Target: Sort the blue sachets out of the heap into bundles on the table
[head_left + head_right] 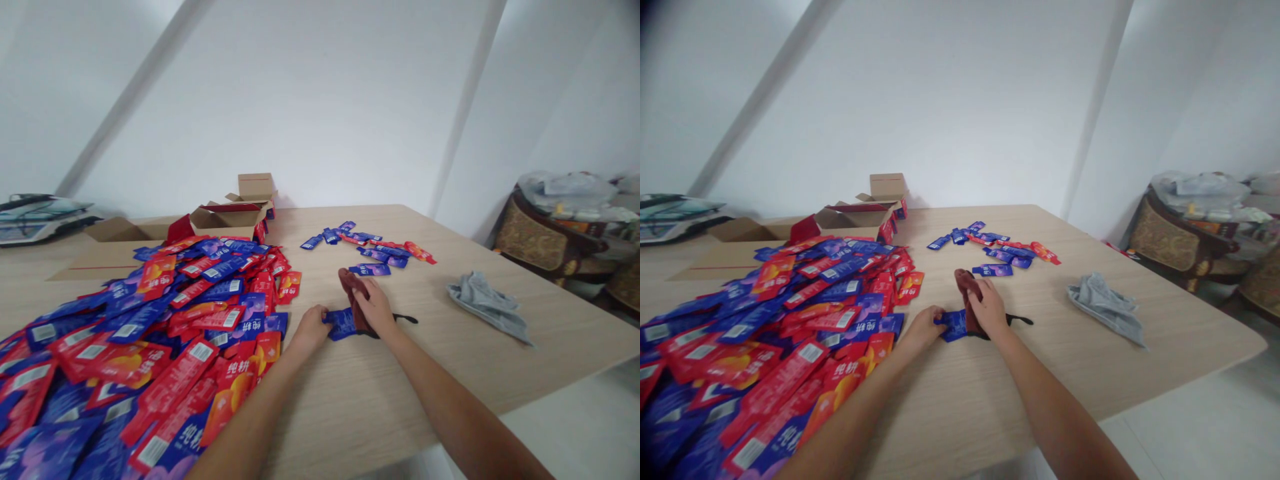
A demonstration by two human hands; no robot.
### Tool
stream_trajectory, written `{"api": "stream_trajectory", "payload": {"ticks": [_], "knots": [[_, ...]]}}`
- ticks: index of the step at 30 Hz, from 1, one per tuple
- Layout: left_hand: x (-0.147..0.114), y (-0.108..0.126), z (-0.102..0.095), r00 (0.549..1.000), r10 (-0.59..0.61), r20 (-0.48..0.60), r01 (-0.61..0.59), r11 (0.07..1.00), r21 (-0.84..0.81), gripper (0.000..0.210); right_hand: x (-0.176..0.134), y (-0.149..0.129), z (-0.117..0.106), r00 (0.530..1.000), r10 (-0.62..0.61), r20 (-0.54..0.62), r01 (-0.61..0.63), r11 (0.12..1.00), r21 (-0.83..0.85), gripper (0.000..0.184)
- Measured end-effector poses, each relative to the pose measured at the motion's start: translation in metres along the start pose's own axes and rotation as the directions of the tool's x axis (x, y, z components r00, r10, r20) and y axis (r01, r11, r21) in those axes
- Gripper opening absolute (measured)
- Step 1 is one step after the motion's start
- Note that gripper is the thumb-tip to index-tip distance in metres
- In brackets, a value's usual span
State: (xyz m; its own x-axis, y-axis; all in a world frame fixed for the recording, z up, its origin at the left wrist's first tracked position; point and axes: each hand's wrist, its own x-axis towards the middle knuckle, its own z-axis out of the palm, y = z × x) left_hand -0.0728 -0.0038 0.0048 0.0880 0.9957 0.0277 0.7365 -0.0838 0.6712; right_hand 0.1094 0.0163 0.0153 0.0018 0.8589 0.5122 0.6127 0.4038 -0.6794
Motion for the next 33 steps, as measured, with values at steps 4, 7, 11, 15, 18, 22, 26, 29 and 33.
{"api": "stream_trajectory", "payload": {"ticks": [4, 7, 11, 15, 18, 22, 26, 29, 33], "knots": [[0.000, -0.003, -0.002, 0.998, -0.058, 0.005, 0.058, 0.983, -0.174, 0.014, -0.019, -0.035, 0.009, 0.953, -0.222, 0.207, 0.232, 0.973, -0.024, 0.031], [0.003, -0.011, 0.000, 0.993, -0.092, 0.075, 0.115, 0.903, -0.414, 0.017, -0.031, -0.049, 0.019, 0.919, -0.217, 0.329, 0.282, 0.946, -0.161, 0.030], [0.006, -0.011, 0.001, 0.973, -0.129, 0.191, 0.202, 0.877, -0.437, 0.011, -0.027, -0.043, 0.025, 0.911, -0.073, 0.407, 0.256, 0.873, -0.416, 0.026], [0.006, -0.008, -0.004, 0.951, -0.219, 0.219, 0.291, 0.874, -0.389, 0.013, -0.006, -0.019, 0.017, 0.927, 0.136, 0.349, 0.129, 0.759, -0.639, 0.025], [0.005, -0.010, -0.011, 0.944, -0.234, 0.232, 0.318, 0.837, -0.446, 0.009, 0.005, -0.001, 0.010, 0.946, 0.197, 0.256, 0.044, 0.706, -0.707, 0.025], [0.007, -0.008, -0.020, 0.946, -0.191, 0.261, 0.308, 0.780, -0.546, 0.009, 0.004, 0.013, 0.011, 0.967, 0.154, 0.204, 0.030, 0.723, -0.690, 0.024], [0.009, 0.004, -0.045, 0.975, -0.153, 0.162, 0.221, 0.755, -0.618, 0.005, 0.000, 0.018, 0.012, 0.971, 0.141, 0.191, 0.014, 0.769, -0.639, 0.027], [0.009, 0.008, -0.089, 0.990, -0.116, -0.076, 0.026, 0.697, -0.717, 0.010, 0.000, 0.018, 0.009, 0.970, 0.151, 0.192, -0.003, 0.793, -0.609, 0.028], [0.015, 0.006, -0.142, 0.832, -0.205, -0.515, -0.387, 0.452, -0.804, 0.025, 0.003, 0.016, 0.006, 0.965, 0.178, 0.192, -0.045, 0.836, -0.547, 0.027]]}}
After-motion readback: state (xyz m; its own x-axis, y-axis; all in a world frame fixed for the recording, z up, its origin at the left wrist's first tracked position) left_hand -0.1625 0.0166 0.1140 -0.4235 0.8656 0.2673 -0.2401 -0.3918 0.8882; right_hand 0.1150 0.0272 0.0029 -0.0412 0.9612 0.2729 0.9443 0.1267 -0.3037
